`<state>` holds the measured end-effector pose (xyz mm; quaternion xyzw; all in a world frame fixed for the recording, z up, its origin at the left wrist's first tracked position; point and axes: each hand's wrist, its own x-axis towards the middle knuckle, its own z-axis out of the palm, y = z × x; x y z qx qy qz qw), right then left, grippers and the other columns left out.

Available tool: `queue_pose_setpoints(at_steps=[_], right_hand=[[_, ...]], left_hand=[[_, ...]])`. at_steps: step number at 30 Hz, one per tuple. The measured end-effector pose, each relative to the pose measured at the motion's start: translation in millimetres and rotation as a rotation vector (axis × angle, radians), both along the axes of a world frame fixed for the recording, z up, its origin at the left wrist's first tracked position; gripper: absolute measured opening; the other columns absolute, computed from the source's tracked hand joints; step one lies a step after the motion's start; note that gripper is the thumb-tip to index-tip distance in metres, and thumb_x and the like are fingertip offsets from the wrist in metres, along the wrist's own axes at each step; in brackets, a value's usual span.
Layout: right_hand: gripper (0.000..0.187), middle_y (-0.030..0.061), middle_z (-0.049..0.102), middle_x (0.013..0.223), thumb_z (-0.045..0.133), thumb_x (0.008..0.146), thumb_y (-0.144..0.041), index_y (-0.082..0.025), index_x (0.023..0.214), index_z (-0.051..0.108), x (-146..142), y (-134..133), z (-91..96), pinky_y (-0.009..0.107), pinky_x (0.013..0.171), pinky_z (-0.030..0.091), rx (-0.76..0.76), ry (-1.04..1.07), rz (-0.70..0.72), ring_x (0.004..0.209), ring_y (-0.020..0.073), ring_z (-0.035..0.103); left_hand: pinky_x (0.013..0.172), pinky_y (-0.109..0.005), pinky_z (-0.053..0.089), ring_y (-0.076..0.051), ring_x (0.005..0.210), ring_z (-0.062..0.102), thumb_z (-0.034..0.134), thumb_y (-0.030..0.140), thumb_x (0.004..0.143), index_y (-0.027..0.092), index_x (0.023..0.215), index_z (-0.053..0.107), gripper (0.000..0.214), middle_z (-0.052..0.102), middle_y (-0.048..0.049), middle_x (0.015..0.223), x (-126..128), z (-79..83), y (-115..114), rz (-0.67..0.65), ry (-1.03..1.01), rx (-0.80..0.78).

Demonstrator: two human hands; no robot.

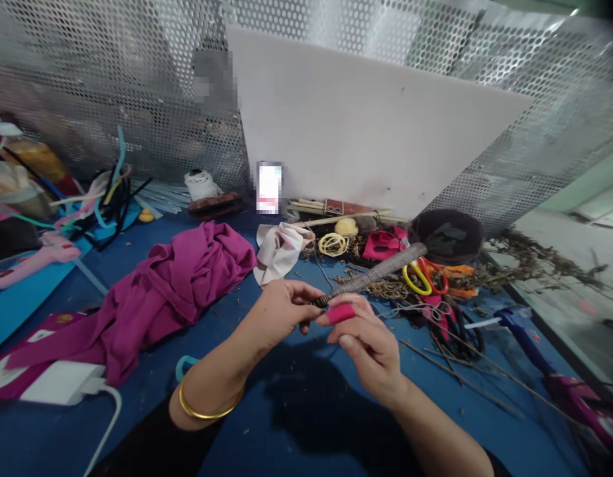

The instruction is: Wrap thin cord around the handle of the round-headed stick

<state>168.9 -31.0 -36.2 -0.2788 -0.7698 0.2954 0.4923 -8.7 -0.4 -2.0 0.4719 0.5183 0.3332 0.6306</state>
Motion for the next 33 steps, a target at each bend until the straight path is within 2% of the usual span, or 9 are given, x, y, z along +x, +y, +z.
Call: queue_pose_setpoints(at_steps=[3,5,8,12,15,21,25,28,33], right_hand=[[0.019,0.0068,0.068,0.083,0.049,0.093,-0.026,-0.022,0.085,0.065,-2.6,0.4,-2.6,0.044,0.09,0.046,-0.031,0.107,0.042,0.098,0.0247,0.059],[0.02,0.0054,0.063,0.077,0.047,0.094,-0.025,-0.021,0.084,0.064,-4.7,-0.3,-5.7,0.035,0.072,0.049,-0.158,0.206,0.078,0.081,0.0202,0.06],[0.021,0.001,0.053,0.067,0.048,0.094,-0.022,-0.019,0.077,0.059,-7.1,-2.9,-8.3,0.026,0.056,0.041,-0.23,0.185,0.018,0.061,0.0129,0.049],[0.018,-0.001,0.044,0.063,0.047,0.091,-0.014,-0.019,0.073,0.051,-8.7,-6.8,-5.2,0.026,0.057,0.035,-0.022,-0.021,-0.068,0.06,0.0123,0.043],[0.018,-0.0016,0.04,0.061,0.046,0.088,-0.009,-0.019,0.074,0.046,-10.1,-8.6,-2.9,0.027,0.056,0.032,0.128,-0.117,-0.101,0.06,0.0128,0.039],[0.02,-0.0019,0.038,0.059,0.046,0.089,-0.011,-0.02,0.072,0.045,-11.3,-8.7,-1.5,0.027,0.055,0.031,0.149,-0.16,-0.144,0.058,0.0132,0.037],[0.019,0.0006,0.05,0.063,0.046,0.091,-0.015,-0.019,0.074,0.052,-5.7,-6.6,3.4,0.027,0.057,0.04,0.018,-0.059,-0.095,0.06,0.0133,0.048],[0.017,0.0052,0.065,0.078,0.047,0.092,-0.016,-0.019,0.082,0.06,1.0,-2.9,7.0,0.031,0.068,0.049,-0.079,0.044,-0.082,0.075,0.0166,0.062],[0.016,0.0047,0.072,0.087,0.053,0.091,-0.017,-0.022,0.085,0.068,10.0,7.6,12.8,0.036,0.081,0.051,-0.036,-0.02,-0.177,0.088,0.0195,0.066]], left_hand=[[0.045,-0.021,0.04,-0.007,0.042,0.049,0.07,0.017,0.062,0.01,0.084,0.068,0.023,0.063,0.0025,0.055,3.3,-4.9,-0.6,-0.029,-0.021,0.019],[0.044,-0.021,0.039,-0.007,0.042,0.049,0.069,0.016,0.062,0.01,0.084,0.066,0.022,0.061,0.0035,0.053,4.8,-8.0,-0.6,-0.016,-0.002,0.025],[0.044,-0.02,0.039,-0.007,0.041,0.048,0.067,0.015,0.063,0.011,0.085,0.065,0.023,0.059,0.0049,0.052,6.7,-11.9,-0.5,0.009,0.036,0.041],[0.044,-0.021,0.038,-0.007,0.043,0.046,0.067,0.018,0.065,0.012,0.086,0.067,0.021,0.059,0.0044,0.054,9.3,-14.5,-0.9,0.009,0.12,0.111],[0.051,-0.023,0.043,-0.011,0.052,0.053,0.067,0.019,0.066,0.013,0.083,0.07,0.019,0.066,0.001,0.061,11.0,-12.9,-1.3,0.032,0.232,0.189],[0.072,-0.03,0.05,-0.019,0.074,0.066,0.067,0.023,0.067,0.014,0.088,0.073,0.024,0.075,-0.0039,0.08,11.7,-14.5,-0.1,-0.002,0.384,0.248],[0.075,-0.033,0.05,-0.022,0.076,0.066,0.065,0.03,0.069,0.016,0.092,0.074,0.028,0.075,-0.005,0.082,8.7,-22.1,0.0,-0.061,0.48,0.267],[0.072,-0.031,0.05,-0.02,0.075,0.066,0.063,0.029,0.069,0.019,0.09,0.074,0.025,0.075,-0.0028,0.08,7.6,-25.8,-1.3,-0.093,0.511,0.297],[0.066,-0.028,0.048,-0.018,0.068,0.064,0.061,0.025,0.069,0.023,0.083,0.075,0.02,0.073,0.0004,0.071,11.0,-27.2,-5.3,-0.13,0.519,0.308]])
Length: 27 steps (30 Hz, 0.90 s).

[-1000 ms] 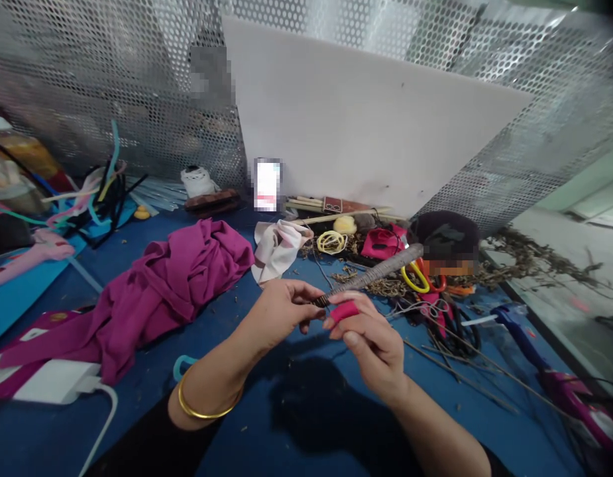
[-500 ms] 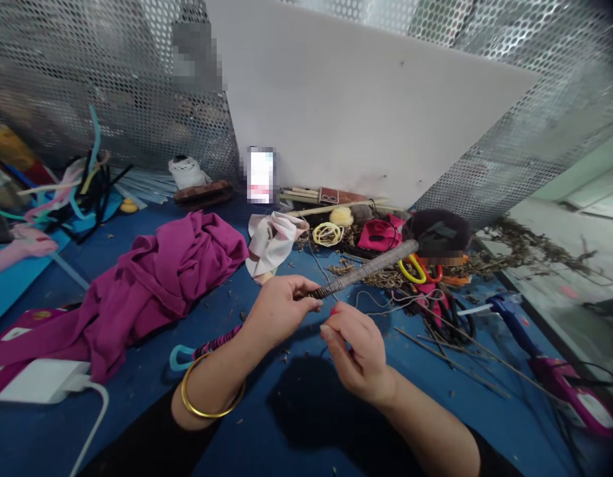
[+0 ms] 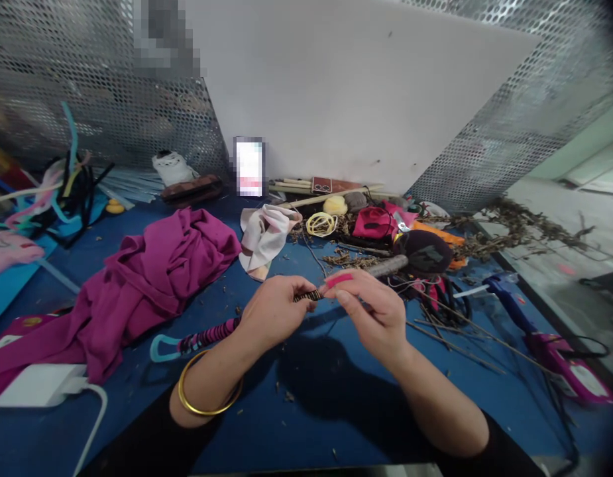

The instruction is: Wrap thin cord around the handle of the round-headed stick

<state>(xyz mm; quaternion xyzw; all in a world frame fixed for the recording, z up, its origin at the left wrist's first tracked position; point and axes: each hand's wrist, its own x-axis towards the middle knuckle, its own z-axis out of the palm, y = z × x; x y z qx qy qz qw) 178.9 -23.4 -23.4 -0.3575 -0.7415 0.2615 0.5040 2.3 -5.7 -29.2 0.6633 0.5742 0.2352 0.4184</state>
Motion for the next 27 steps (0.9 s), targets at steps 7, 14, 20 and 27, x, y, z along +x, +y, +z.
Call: queue_pose_setpoints(at_steps=[7,14,20,27], right_hand=[[0.019,0.0027,0.069,0.076,0.055,0.091,-0.025,-0.019,0.085,0.072,2.8,7.7,-1.3,0.026,0.065,0.05,-0.149,-0.003,-0.041,0.067,0.0134,0.062],[0.022,0.003,0.07,0.079,0.056,0.09,-0.032,-0.02,0.086,0.073,2.2,11.0,-6.1,0.025,0.066,0.052,-0.342,0.033,-0.089,0.071,0.0139,0.065],[0.022,0.0024,0.072,0.079,0.056,0.089,-0.033,-0.019,0.082,0.072,2.6,13.8,-11.0,0.026,0.065,0.051,-0.445,0.027,-0.133,0.071,0.0151,0.066],[0.024,0.0012,0.071,0.076,0.053,0.091,-0.032,-0.02,0.079,0.07,3.1,14.7,-11.3,0.025,0.068,0.049,-0.453,-0.053,-0.142,0.072,0.0145,0.065]], left_hand=[[0.062,-0.027,0.044,-0.018,0.067,0.063,0.06,0.024,0.07,0.025,0.084,0.075,0.021,0.073,0.0005,0.073,6.0,0.1,-4.9,-0.088,0.117,-0.004],[0.059,-0.028,0.039,-0.02,0.073,0.065,0.053,0.023,0.077,0.026,0.092,0.074,0.026,0.075,-0.0014,0.083,8.7,11.9,-8.4,-0.18,0.315,0.064],[0.066,-0.032,0.042,-0.027,0.086,0.068,0.052,0.026,0.081,0.027,0.099,0.072,0.026,0.076,-0.0038,0.093,11.4,15.8,-11.6,-0.217,0.46,0.149],[0.067,-0.035,0.043,-0.031,0.087,0.069,0.052,0.029,0.084,0.025,0.107,0.066,0.027,0.076,-0.0049,0.094,12.8,16.5,-14.0,-0.239,0.572,0.225]])
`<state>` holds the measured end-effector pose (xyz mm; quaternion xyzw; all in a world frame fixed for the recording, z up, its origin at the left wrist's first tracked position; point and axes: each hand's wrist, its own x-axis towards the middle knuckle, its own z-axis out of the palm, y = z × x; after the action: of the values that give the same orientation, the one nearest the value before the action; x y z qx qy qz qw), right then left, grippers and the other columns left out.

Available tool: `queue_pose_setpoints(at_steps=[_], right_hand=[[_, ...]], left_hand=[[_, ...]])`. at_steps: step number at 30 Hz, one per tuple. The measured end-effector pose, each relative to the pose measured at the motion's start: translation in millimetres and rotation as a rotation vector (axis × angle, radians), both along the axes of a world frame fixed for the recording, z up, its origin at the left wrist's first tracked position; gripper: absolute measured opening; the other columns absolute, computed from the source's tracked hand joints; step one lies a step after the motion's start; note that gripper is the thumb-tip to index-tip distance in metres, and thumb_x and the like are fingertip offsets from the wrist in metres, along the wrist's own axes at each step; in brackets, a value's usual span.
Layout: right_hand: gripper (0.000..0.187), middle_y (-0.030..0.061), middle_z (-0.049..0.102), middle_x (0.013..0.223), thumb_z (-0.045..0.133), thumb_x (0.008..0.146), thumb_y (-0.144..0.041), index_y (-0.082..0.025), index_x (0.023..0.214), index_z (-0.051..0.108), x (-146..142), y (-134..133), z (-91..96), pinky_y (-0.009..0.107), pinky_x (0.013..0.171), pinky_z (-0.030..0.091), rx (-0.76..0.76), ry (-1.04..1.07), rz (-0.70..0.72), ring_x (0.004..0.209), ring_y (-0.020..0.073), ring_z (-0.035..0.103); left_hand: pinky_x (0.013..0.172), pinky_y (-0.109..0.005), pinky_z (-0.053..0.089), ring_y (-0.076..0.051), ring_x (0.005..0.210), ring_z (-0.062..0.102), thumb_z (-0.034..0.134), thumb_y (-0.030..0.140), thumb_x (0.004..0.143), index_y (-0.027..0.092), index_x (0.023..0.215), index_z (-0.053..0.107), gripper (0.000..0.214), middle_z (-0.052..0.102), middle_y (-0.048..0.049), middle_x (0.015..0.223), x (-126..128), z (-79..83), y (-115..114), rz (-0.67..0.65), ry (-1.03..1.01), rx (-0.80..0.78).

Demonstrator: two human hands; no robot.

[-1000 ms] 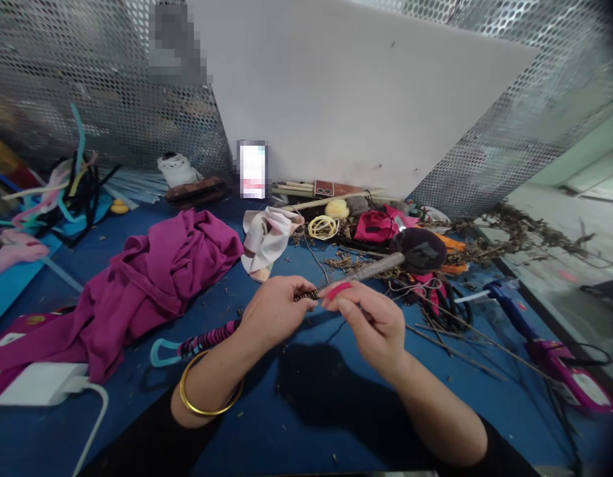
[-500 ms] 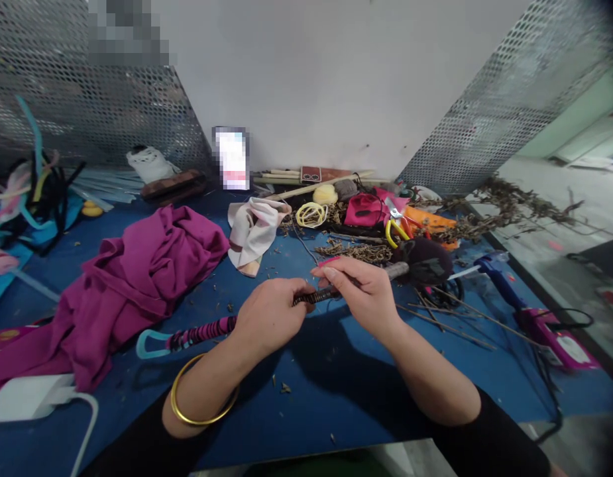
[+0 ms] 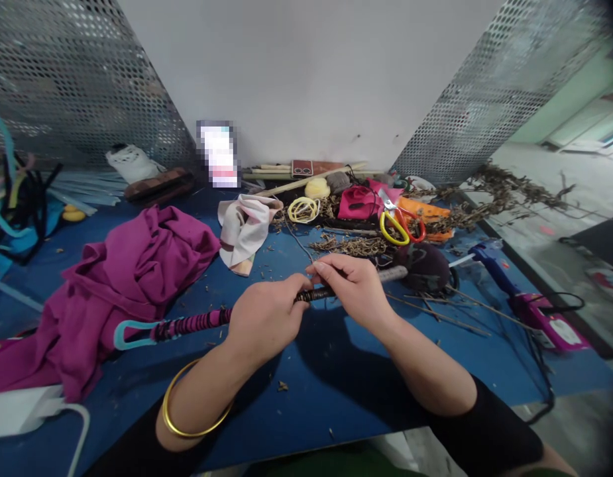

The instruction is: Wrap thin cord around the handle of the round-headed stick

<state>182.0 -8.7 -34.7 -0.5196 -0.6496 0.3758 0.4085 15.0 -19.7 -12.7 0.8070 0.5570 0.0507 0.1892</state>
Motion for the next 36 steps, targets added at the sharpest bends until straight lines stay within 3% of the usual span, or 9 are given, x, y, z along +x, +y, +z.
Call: queue_pose_setpoints(at_steps=[5,13,19,24,29,33,36], right_hand=[[0.026,0.0009,0.071,0.079,0.051,0.092,-0.031,-0.02,0.077,0.07,1.3,0.8,1.0,0.025,0.069,0.048,0.017,-0.039,0.005,0.074,0.0141,0.064],[0.024,0.0015,0.07,0.073,0.054,0.09,-0.031,-0.019,0.078,0.071,-2.2,0.0,2.0,0.025,0.067,0.048,-0.034,0.027,0.0,0.07,0.0146,0.065],[0.02,0.0027,0.07,0.071,0.061,0.084,-0.032,-0.016,0.075,0.07,7.4,4.6,13.8,0.024,0.062,0.051,-0.192,0.348,-0.002,0.064,0.0122,0.064],[0.025,0.0019,0.068,0.071,0.067,0.08,-0.035,-0.015,0.066,0.062,50.3,12.5,32.0,0.019,0.041,0.041,-0.27,0.548,-0.012,0.043,0.0058,0.052],[0.024,0.0009,0.063,0.068,0.07,0.078,-0.033,-0.015,0.065,0.061,107.7,23.8,38.4,0.018,0.031,0.019,-0.119,0.576,-0.245,0.034,0.0012,0.04],[0.02,0.0025,0.061,0.063,0.07,0.078,-0.029,-0.014,0.066,0.064,136.4,35.2,29.0,0.022,0.034,0.017,0.028,0.494,-0.493,0.035,0.0006,0.039],[0.022,0.0005,0.058,0.057,0.07,0.077,-0.034,-0.015,0.067,0.065,144.2,42.5,17.7,0.022,0.035,0.02,0.031,0.421,-0.535,0.036,0.0017,0.036]], left_hand=[[0.062,-0.032,0.042,-0.028,0.082,0.07,0.053,0.027,0.083,0.03,0.116,0.061,0.034,0.076,-0.0019,0.09,-0.7,-0.6,-0.1,-0.018,0.007,0.054],[0.065,-0.027,0.044,-0.02,0.079,0.07,0.057,0.02,0.08,0.029,0.098,0.072,0.024,0.077,0.0013,0.089,-4.5,-4.9,0.9,-0.036,-0.119,0.082],[0.068,-0.027,0.046,-0.019,0.081,0.07,0.058,0.02,0.078,0.031,0.098,0.074,0.027,0.077,0.0032,0.09,-7.3,1.1,3.1,0.05,-0.186,-0.012],[0.078,-0.031,0.049,-0.02,0.086,0.068,0.062,0.027,0.075,0.03,0.096,0.076,0.025,0.077,0.0026,0.091,-22.0,0.7,14.6,0.205,-0.293,-0.05],[0.069,-0.028,0.051,-0.018,0.074,0.067,0.065,0.029,0.072,0.025,0.094,0.076,0.025,0.076,0.0006,0.083,-41.1,1.6,25.7,0.274,-0.448,-0.071],[0.068,-0.026,0.05,-0.017,0.073,0.067,0.069,0.026,0.066,0.021,0.088,0.077,0.024,0.076,-0.0011,0.083,-47.7,9.2,28.1,0.281,-0.507,-0.196],[0.065,-0.024,0.049,-0.015,0.069,0.065,0.071,0.023,0.062,0.019,0.083,0.076,0.022,0.076,-0.0016,0.079,-49.2,14.4,27.6,0.244,-0.557,-0.32]])
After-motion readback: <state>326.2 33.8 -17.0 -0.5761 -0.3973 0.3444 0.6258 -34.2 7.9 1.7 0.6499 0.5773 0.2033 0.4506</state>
